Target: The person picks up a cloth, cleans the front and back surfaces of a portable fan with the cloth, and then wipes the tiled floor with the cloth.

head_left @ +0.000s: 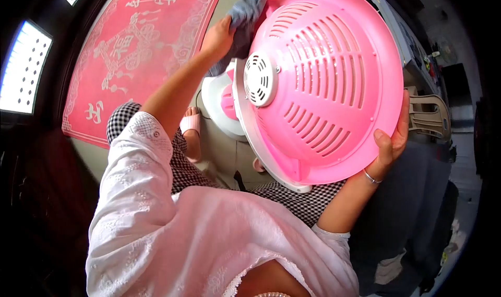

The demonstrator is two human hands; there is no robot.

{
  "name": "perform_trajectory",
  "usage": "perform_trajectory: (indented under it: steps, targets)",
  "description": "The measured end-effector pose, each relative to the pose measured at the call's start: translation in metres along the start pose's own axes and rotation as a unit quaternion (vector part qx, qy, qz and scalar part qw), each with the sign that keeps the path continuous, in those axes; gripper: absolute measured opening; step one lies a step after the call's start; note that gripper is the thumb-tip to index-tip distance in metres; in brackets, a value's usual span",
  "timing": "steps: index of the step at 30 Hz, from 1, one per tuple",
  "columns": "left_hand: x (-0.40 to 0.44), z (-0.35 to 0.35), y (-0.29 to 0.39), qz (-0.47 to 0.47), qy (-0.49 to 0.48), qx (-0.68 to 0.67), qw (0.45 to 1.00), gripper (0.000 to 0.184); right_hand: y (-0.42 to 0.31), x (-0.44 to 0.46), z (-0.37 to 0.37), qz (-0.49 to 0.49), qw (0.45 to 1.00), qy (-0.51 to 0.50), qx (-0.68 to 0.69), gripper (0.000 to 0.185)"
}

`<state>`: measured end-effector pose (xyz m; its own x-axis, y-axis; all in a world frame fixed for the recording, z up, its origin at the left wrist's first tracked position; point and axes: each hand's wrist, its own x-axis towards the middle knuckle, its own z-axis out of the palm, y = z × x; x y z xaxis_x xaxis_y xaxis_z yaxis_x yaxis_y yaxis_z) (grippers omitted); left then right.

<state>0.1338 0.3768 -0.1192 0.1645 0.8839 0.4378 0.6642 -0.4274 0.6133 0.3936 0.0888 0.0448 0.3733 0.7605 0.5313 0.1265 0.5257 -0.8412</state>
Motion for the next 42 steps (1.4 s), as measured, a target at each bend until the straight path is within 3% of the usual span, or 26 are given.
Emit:
perform_trajectory:
  steps: [2, 3, 5, 6, 9, 12, 14, 16, 18, 20, 25, 27, 28, 31, 32, 34, 35, 36, 38, 40, 42]
  targets:
    - [-0.044, 0.023, -0.022, -0.046, -0.047, 0.025, 0.998, 0.021, 0.002, 0.000, -0.002, -0.002, 1.000, 0.001, -0.007, 0.088]
    - [-0.068, 0.030, -0.031, -0.063, -0.116, 0.027, 0.991, 0.020, 0.003, 0.001, -0.006, -0.007, 1.000, 0.002, -0.017, 0.088]
    - [-0.117, 0.048, -0.048, -0.057, -0.139, 0.007, 0.989, 0.018, 0.005, 0.003, -0.009, -0.011, 1.000, 0.001, -0.027, 0.089]
    - [-0.131, 0.049, -0.044, -0.102, -0.172, -0.014, 0.980, 0.018, 0.005, 0.004, -0.010, -0.018, 0.999, 0.001, -0.033, 0.089]
    - [-0.147, 0.044, -0.039, -0.085, -0.176, -0.011, 0.981, 0.018, 0.003, 0.003, -0.005, -0.015, 0.999, 0.006, -0.037, 0.089]
    - [-0.145, 0.026, -0.033, -0.077, -0.250, 0.077, 0.962, 0.021, -0.001, 0.002, 0.003, -0.004, 0.999, 0.019, -0.035, 0.089]
    - [-0.142, 0.014, -0.031, -0.079, -0.371, 0.182, 0.907, 0.023, -0.004, 0.001, 0.008, 0.003, 0.999, 0.027, -0.037, 0.089]
    - [-0.150, 0.015, -0.026, -0.027, -0.396, 0.200, 0.896, 0.026, -0.004, 0.001, 0.010, 0.000, 0.999, 0.025, -0.038, 0.089]
    - [-0.170, 0.015, -0.006, 0.014, -0.485, 0.162, 0.859, 0.027, -0.001, 0.002, 0.006, -0.007, 0.999, 0.022, -0.040, 0.089]
    - [-0.196, 0.023, 0.011, 0.047, -0.500, 0.124, 0.856, 0.028, -0.002, 0.003, 0.005, -0.001, 0.998, 0.017, -0.055, 0.088]
    - [-0.207, 0.010, 0.055, 0.025, -0.569, -0.016, 0.822, 0.035, -0.002, 0.003, 0.006, -0.009, 0.999, 0.012, -0.050, 0.089]
    - [-0.201, 0.004, 0.063, 0.011, -0.614, -0.160, 0.773, 0.043, 0.000, 0.002, 0.004, -0.012, 0.999, 0.012, -0.041, 0.089]
    - [-0.201, 0.006, 0.062, 0.011, -0.615, -0.157, 0.773, 0.043, 0.001, 0.002, 0.003, -0.015, 0.999, 0.011, -0.043, 0.088]
    - [-0.199, 0.004, 0.059, -0.123, -0.515, -0.228, 0.817, 0.043, 0.001, 0.004, 0.001, -0.018, 0.999, 0.004, -0.045, 0.088]
    - [-0.203, 0.011, 0.050, -0.125, -0.512, -0.226, 0.819, 0.043, 0.000, 0.004, 0.001, -0.017, 0.999, -0.002, -0.049, 0.087]
    - [-0.219, 0.045, 0.012, -0.389, -0.369, -0.328, 0.778, 0.040, 0.000, 0.003, 0.001, -0.015, 0.999, -0.001, -0.044, 0.087]
    - [-0.223, 0.060, -0.013, -0.429, -0.320, -0.356, 0.766, 0.040, 0.000, 0.003, 0.001, -0.012, 0.999, 0.003, -0.045, 0.087]
    - [-0.216, 0.058, -0.022, -0.429, -0.318, -0.356, 0.767, 0.040, 0.000, 0.003, 0.001, -0.013, 0.999, 0.001, -0.043, 0.087]
    - [-0.201, 0.054, -0.039, -0.480, -0.121, -0.288, 0.820, 0.043, 0.002, 0.003, -0.002, -0.024, 0.998, 0.006, -0.060, 0.088]
    - [-0.179, 0.055, -0.069, -0.376, -0.030, -0.156, 0.913, 0.044, 0.000, 0.002, 0.003, -0.018, 0.998, 0.014, -0.062, 0.088]
    - [-0.155, 0.034, -0.063, -0.302, 0.015, -0.054, 0.952, 0.043, 0.000, 0.001, 0.002, -0.013, 0.998, 0.022, -0.065, 0.088]
